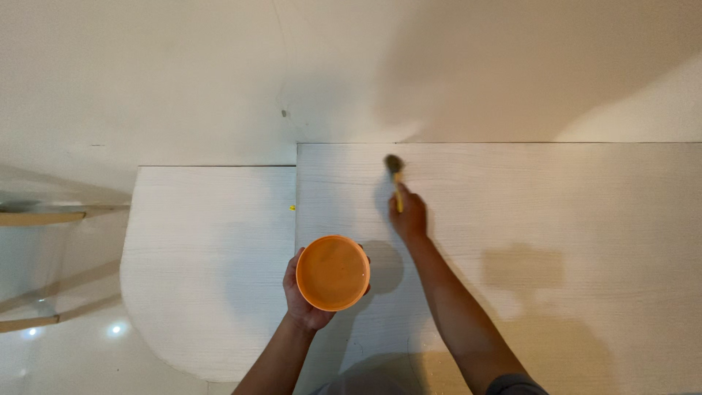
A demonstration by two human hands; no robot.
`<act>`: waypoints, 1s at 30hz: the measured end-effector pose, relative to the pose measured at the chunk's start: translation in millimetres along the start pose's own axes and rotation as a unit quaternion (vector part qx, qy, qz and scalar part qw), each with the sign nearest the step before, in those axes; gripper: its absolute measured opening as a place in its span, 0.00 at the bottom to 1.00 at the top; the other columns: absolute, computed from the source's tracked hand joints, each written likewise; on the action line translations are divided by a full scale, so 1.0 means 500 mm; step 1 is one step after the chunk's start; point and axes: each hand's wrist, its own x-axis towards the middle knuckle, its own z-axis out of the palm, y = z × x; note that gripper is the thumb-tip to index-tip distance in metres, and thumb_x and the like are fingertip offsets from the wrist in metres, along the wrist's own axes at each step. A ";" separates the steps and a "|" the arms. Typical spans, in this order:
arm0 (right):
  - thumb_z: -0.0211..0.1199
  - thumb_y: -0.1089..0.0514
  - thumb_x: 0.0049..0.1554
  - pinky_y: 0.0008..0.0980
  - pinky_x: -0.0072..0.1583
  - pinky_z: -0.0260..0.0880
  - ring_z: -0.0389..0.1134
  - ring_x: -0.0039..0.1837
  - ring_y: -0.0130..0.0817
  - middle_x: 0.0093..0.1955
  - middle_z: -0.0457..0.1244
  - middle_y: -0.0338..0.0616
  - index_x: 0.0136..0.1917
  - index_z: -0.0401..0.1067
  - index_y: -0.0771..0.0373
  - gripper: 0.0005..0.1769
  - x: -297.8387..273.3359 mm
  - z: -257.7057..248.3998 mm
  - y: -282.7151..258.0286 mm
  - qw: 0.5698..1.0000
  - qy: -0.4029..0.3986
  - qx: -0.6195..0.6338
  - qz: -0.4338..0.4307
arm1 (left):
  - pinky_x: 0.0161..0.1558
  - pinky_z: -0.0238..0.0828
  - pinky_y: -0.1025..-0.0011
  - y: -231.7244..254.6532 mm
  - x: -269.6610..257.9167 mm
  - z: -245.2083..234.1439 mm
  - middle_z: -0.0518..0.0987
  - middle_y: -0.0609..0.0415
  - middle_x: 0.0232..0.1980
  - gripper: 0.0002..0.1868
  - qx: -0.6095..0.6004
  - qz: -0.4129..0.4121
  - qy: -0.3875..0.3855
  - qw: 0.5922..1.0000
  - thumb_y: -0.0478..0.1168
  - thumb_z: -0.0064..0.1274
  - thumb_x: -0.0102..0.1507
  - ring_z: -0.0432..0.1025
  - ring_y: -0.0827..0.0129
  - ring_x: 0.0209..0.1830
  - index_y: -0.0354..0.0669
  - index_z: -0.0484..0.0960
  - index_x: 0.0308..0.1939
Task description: The person paints the top surface of a white desk using a brush and a container of liquid.
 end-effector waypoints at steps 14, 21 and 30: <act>0.62 0.54 0.62 0.39 0.52 0.76 0.75 0.49 0.48 0.49 0.71 0.59 0.65 0.74 0.63 0.20 0.090 -0.070 0.124 0.992 0.100 0.043 -0.069 | 0.57 0.75 0.41 0.006 0.004 -0.016 0.69 0.34 0.69 0.38 -0.001 0.015 -0.012 1.000 0.66 0.29 0.72 0.70 0.42 0.64 0.40 0.69 0.70; 0.57 0.52 0.63 0.47 0.45 0.71 0.69 0.43 0.48 0.42 0.66 0.58 0.72 0.66 0.62 0.27 0.082 0.012 -0.020 0.998 -0.027 -0.031 0.050 | 0.55 0.76 0.43 0.016 -0.006 0.006 0.70 0.37 0.69 0.38 0.004 0.028 -0.005 1.000 0.65 0.26 0.71 0.70 0.43 0.65 0.40 0.68 0.70; 0.60 0.55 0.62 0.39 0.51 0.75 0.73 0.46 0.41 0.49 0.69 0.54 0.72 0.68 0.53 0.25 0.058 0.040 -0.090 0.984 -0.135 0.120 -0.003 | 0.56 0.75 0.42 0.021 -0.018 -0.010 0.70 0.36 0.69 0.39 0.015 0.030 0.014 0.999 0.66 0.26 0.70 0.70 0.43 0.64 0.40 0.68 0.70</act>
